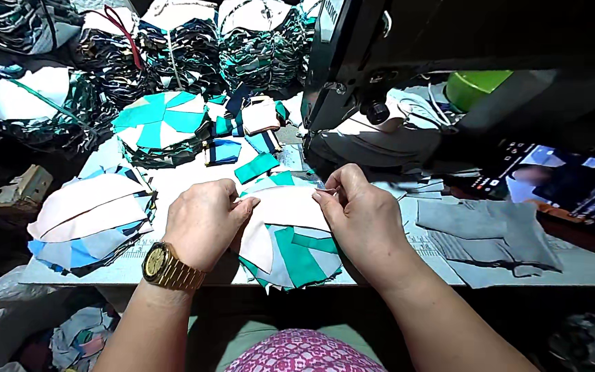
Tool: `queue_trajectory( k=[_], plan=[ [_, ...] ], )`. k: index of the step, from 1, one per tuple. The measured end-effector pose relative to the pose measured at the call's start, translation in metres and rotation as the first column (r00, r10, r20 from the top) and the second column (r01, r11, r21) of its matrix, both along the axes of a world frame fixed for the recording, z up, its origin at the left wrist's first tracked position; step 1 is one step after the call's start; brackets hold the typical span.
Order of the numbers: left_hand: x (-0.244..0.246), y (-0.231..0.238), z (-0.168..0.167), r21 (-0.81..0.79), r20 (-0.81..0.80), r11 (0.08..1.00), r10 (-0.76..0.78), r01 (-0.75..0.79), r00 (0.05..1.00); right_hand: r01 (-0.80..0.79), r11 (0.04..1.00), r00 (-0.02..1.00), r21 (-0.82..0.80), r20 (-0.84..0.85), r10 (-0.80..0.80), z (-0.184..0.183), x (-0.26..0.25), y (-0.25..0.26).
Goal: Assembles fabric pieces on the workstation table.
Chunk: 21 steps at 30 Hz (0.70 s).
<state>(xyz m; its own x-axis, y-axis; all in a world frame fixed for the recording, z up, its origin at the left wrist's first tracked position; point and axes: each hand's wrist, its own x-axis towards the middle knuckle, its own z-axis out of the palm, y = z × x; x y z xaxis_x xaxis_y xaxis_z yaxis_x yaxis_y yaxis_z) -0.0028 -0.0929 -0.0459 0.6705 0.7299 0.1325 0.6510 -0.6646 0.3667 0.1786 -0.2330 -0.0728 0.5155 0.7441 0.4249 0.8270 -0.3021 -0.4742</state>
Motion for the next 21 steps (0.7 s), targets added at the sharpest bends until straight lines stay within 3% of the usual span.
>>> queue_trajectory(
  k=[6, 12, 16, 19, 21],
  plan=[
    [-0.005, 0.009, -0.005, -0.062, 0.150, 0.996, -0.056, 0.066, 0.987, -0.006, 0.998, 0.975, 0.058, -0.221, 0.018, 0.005, 0.010, -0.004],
    [-0.004, 0.007, -0.004, -0.010, 0.049, 1.000, 0.000, 0.000, 0.999, 0.000, 1.000, 1.000, -0.025, -0.002, 0.000, 0.001, 0.006, -0.003],
    [-0.023, 0.009, 0.005, 0.022, 0.127, 1.000, 0.012, -0.015, 0.992, -0.022, 0.999, 0.988, 0.029, 0.154, 0.017, 0.003, 0.004, -0.008],
    [-0.040, 0.004, 0.016, 0.007, 0.278, 0.997, -0.070, 0.071, 0.958, -0.219, 0.974, 0.963, 0.056, 0.175, 0.206, 0.008, -0.004, -0.010],
    [-0.047, -0.001, 0.023, -0.069, 0.399, 0.986, -0.111, 0.151, 0.910, -0.380, 0.924, 0.909, -0.036, 0.169, 0.380, 0.003, -0.014, -0.011]
  ],
)
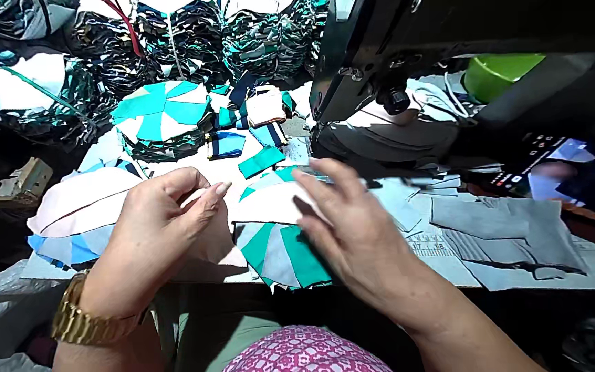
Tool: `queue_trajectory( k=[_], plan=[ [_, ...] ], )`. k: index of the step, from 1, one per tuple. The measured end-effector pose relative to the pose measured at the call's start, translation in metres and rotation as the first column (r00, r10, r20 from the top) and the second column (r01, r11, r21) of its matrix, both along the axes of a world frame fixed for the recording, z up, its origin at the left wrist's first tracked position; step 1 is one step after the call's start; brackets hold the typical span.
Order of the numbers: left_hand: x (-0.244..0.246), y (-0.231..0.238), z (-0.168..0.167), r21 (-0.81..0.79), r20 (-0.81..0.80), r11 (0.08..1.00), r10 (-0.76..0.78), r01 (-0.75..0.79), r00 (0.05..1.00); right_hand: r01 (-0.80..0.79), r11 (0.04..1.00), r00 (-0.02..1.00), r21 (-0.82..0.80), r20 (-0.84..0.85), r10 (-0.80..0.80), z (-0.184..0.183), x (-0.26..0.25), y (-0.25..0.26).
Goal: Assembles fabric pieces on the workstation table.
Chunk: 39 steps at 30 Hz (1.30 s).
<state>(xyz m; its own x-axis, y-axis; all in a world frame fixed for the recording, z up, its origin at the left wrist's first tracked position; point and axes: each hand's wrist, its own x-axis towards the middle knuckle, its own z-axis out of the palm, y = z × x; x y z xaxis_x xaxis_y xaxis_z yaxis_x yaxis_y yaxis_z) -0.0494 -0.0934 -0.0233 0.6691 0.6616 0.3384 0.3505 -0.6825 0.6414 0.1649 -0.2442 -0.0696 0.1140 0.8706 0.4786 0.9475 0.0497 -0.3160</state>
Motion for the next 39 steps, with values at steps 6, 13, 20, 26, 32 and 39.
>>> queue_trajectory(
  k=[6, 13, 20, 26, 32, 39],
  plan=[
    [-0.012, -0.009, 0.006, -0.273, 0.230, 0.947, -0.105, 0.168, 0.968, -0.087, 0.976, 0.988, -0.201, 0.109, 0.110, -0.019, -0.006, -0.004],
    [-0.012, -0.024, 0.008, -0.272, 0.218, 0.946, -0.117, 0.176, 0.969, -0.118, 0.981, 0.989, -0.156, 0.074, 0.131, -0.006, -0.019, 0.012],
    [-0.008, -0.034, 0.007, -0.472, 0.393, 0.775, -0.242, 0.420, 0.887, -0.185, 0.973, 0.983, -0.141, -0.022, 0.184, -0.012, -0.015, 0.015],
    [0.001, -0.040, 0.003, -0.651, 0.521, 0.546, -0.184, 0.527, 0.833, -0.444, 0.880, 0.452, 0.166, -0.807, 0.380, 0.017, -0.014, -0.003],
    [0.002, -0.041, -0.001, -0.641, 0.479, 0.564, -0.236, 0.520, 0.846, -0.399, 0.886, 0.126, 0.238, -0.943, 0.310, 0.013, -0.012, -0.032],
    [-0.003, -0.039, -0.025, -0.659, 0.373, 0.642, -0.174, 0.392, 0.911, -0.082, 0.995, 0.462, 0.053, -0.883, 0.085, 0.002, 0.006, -0.054]
  ],
)
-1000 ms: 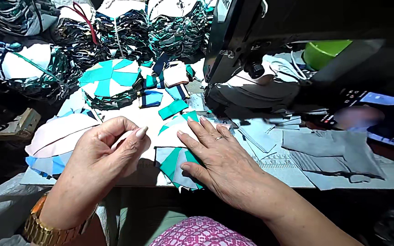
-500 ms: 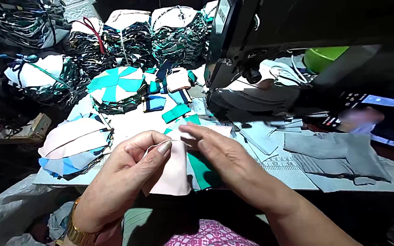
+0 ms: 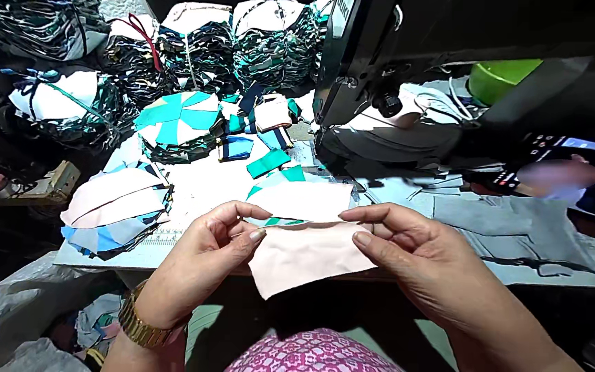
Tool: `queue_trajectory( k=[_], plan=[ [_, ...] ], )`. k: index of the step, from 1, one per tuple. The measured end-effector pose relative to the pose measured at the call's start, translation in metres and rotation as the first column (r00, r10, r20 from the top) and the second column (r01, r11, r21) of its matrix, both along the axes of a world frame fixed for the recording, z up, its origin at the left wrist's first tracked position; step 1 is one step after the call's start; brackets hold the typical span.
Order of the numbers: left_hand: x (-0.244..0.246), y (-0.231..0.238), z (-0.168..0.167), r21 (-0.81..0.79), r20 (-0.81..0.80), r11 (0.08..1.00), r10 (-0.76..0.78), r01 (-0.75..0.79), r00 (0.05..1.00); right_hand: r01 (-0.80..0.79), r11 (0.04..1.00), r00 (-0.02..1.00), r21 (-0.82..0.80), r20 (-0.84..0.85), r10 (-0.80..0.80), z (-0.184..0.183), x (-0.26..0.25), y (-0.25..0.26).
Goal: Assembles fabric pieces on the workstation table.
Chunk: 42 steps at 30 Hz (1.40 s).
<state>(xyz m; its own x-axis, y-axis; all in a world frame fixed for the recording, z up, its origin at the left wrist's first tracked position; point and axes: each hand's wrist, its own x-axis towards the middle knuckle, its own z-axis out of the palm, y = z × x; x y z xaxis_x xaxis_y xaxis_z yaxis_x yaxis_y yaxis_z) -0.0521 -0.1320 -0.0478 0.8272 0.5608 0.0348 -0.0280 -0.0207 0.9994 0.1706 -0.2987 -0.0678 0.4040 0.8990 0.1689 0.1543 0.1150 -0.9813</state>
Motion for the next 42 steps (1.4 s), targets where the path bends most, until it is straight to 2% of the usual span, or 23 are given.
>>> queue_trajectory(
  k=[4, 12, 15, 18, 20, 21, 23, 25, 28, 30, 33, 35, 37, 39, 42],
  plan=[
    [0.004, -0.001, -0.004, 0.065, -0.017, 0.992, 0.105, -0.104, 0.994, 0.094, 0.995, 0.995, -0.032, 0.034, -0.093, -0.002, -0.003, -0.001],
    [0.003, -0.003, -0.003, 0.184, -0.038, 0.975, 0.136, -0.127, 0.990, 0.118, 0.990, 0.981, -0.081, 0.165, -0.104, -0.004, -0.009, -0.008],
    [-0.004, -0.003, 0.000, 0.253, -0.073, 0.965, 0.087, -0.066, 0.994, 0.070, 0.995, 0.981, -0.068, 0.183, -0.057, -0.007, -0.007, -0.014],
    [-0.014, -0.003, 0.004, 0.314, -0.150, 0.945, -0.044, 0.090, 0.988, 0.043, 0.999, 0.975, -0.008, 0.218, -0.040, 0.001, -0.002, -0.022],
    [-0.018, -0.006, 0.005, 0.411, -0.199, 0.886, -0.140, 0.213, 0.970, -0.026, 0.999, 0.953, 0.047, 0.302, 0.010, 0.012, 0.000, -0.028],
    [-0.017, -0.009, 0.004, 0.509, -0.219, 0.828, -0.140, 0.235, 0.966, -0.091, 0.993, 0.930, 0.072, 0.364, 0.059, 0.017, 0.000, -0.030],
    [-0.011, -0.017, 0.006, 0.708, -0.237, 0.675, -0.053, 0.210, 0.970, -0.242, 0.964, 0.867, 0.114, 0.471, 0.162, 0.024, -0.006, -0.029],
    [-0.001, -0.028, 0.012, 0.760, -0.198, 0.618, -0.074, 0.201, 0.977, -0.351, 0.927, 0.796, 0.128, 0.563, 0.224, 0.030, -0.019, -0.024],
    [0.016, -0.041, 0.013, 0.656, -0.129, 0.694, -0.283, 0.295, 0.950, -0.379, 0.915, 0.743, 0.139, 0.636, 0.211, 0.036, -0.034, -0.022],
    [0.023, -0.048, 0.007, 0.564, -0.069, 0.767, -0.327, 0.307, 0.942, -0.318, 0.934, 0.741, 0.162, 0.657, 0.138, 0.034, -0.034, -0.024],
    [0.024, -0.053, 0.000, 0.493, -0.022, 0.830, -0.289, 0.261, 0.957, -0.188, 0.962, 0.803, 0.198, 0.595, 0.034, 0.027, -0.028, -0.028],
    [0.024, -0.054, -0.003, 0.485, 0.016, 0.850, -0.244, 0.206, 0.970, -0.120, 0.961, 0.871, 0.250, 0.491, -0.019, 0.022, -0.025, -0.027],
    [0.025, -0.055, -0.004, 0.400, 0.093, 0.906, -0.192, 0.140, 0.977, -0.059, 0.957, 0.916, 0.283, 0.396, -0.061, 0.019, -0.022, -0.024],
    [0.027, -0.058, 0.000, 0.208, 0.168, 0.975, -0.118, 0.082, 0.979, -0.064, 0.966, 0.942, 0.250, 0.334, -0.024, 0.015, -0.019, -0.021],
    [0.027, -0.060, 0.005, -0.016, 0.228, 1.000, -0.015, 0.020, 0.974, -0.220, 0.967, 0.949, 0.127, 0.258, 0.182, 0.002, -0.021, -0.019]
  ],
)
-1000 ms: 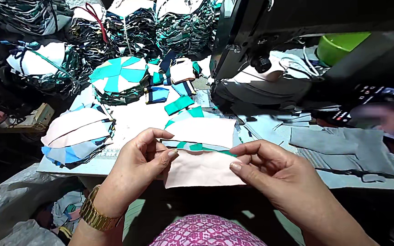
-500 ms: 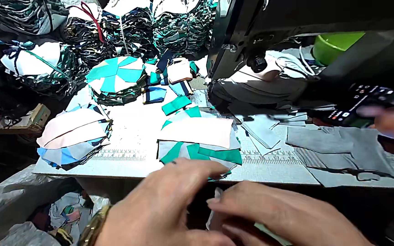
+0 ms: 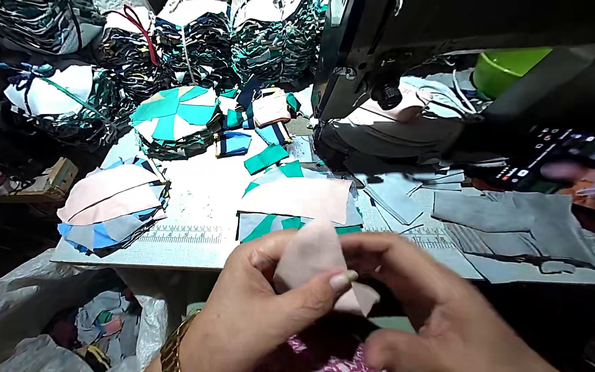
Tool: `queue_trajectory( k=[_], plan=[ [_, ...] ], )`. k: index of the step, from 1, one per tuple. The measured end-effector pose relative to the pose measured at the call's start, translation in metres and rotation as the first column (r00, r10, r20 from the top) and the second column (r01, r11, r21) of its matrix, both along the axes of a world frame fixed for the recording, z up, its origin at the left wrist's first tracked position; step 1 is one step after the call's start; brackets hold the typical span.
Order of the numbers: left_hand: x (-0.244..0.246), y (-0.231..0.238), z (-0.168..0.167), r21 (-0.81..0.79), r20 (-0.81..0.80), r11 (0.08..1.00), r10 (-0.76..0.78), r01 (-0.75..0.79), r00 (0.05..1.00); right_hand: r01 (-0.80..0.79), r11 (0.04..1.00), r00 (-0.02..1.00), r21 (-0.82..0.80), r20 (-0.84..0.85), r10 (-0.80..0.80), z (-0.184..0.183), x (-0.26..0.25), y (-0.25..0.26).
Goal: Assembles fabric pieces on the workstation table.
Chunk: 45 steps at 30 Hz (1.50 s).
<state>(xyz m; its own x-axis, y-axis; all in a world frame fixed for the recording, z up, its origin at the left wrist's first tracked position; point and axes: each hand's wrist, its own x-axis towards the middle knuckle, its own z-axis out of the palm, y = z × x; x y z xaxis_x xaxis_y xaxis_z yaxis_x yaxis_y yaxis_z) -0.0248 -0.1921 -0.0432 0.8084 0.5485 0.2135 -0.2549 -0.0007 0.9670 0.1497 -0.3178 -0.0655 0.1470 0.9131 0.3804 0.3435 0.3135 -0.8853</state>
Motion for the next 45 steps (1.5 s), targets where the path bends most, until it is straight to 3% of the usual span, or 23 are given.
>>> queue_trajectory(
  k=[4, 14, 27, 36, 42, 45],
  plan=[
    [-0.001, 0.003, 0.000, -0.057, 0.011, 0.995, 0.077, -0.077, 0.997, -0.084, 0.996, 0.990, -0.038, -0.119, 0.079, -0.011, -0.004, -0.001],
    [-0.032, 0.028, -0.019, 0.266, -0.213, 0.951, 0.216, -0.156, 0.953, 0.131, 0.972, 0.961, -0.196, -0.216, -0.173, -0.008, 0.010, -0.011],
    [-0.035, 0.036, -0.018, 0.384, -0.221, 0.909, 0.264, -0.165, 0.939, 0.267, 0.951, 0.948, -0.155, -0.133, -0.288, -0.011, 0.006, -0.004],
    [-0.018, 0.055, -0.015, 0.479, -0.236, 0.838, 0.409, -0.260, 0.882, 0.431, 0.902, 0.900, -0.024, 0.080, -0.428, 0.001, 0.009, 0.022],
    [-0.005, 0.068, -0.027, 0.700, -0.303, 0.670, 0.592, -0.247, 0.747, 0.532, 0.847, 0.811, -0.022, 0.302, -0.501, -0.011, 0.025, 0.048],
    [-0.004, 0.069, -0.027, 0.743, -0.333, 0.637, 0.618, -0.205, 0.713, 0.552, 0.833, 0.783, -0.038, 0.367, -0.502, -0.018, 0.029, 0.052]
  ],
)
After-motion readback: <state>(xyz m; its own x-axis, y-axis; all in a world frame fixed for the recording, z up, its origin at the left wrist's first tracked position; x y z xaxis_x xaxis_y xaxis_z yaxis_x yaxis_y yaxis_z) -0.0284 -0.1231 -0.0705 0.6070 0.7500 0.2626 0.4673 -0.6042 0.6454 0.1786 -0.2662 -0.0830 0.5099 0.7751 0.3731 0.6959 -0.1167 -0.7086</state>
